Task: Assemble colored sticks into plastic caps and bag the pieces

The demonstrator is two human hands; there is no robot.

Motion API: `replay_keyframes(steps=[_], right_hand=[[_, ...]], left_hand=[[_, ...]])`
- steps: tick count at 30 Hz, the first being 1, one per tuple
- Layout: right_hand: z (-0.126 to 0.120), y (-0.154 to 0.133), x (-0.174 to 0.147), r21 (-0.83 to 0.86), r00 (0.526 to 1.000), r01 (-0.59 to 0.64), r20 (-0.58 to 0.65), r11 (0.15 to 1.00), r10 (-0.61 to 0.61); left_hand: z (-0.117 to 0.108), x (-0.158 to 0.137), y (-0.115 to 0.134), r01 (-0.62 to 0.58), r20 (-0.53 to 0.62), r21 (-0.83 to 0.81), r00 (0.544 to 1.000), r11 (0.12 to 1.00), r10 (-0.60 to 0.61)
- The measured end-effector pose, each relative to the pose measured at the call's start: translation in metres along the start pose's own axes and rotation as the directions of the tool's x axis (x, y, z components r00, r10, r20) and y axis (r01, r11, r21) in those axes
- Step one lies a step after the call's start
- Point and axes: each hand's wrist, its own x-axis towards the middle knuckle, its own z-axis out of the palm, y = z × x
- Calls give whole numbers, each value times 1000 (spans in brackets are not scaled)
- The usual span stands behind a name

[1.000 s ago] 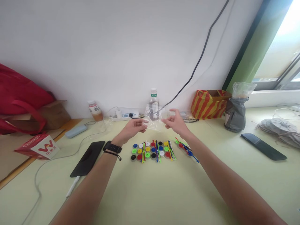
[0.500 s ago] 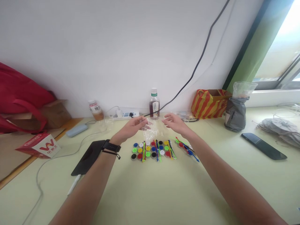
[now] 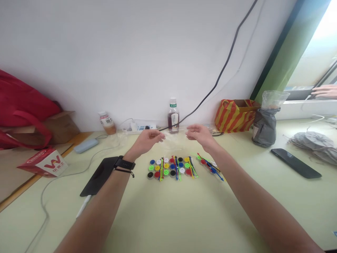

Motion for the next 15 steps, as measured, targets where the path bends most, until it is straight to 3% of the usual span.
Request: replay_keyframes(steps=[3,6,10,15], right_hand=[[0,-6,-4,9,987,-71,145,997,69],[-1,-13,-12,20,925,-105,368,994,90],[-2,-22,-22,63,798,-73,602,995,20],[0,-35,-35,103,625,-53,779,993,-47]], left_hand=[[1,-1,3,6,12,-45,1000,999,-5],[3,-2,6,6,-9,-87,1000,996,-7],[8,-6,14,9,22,-198,1000,980,-5],[16,-12,29,83,268,-455,962,887,48]])
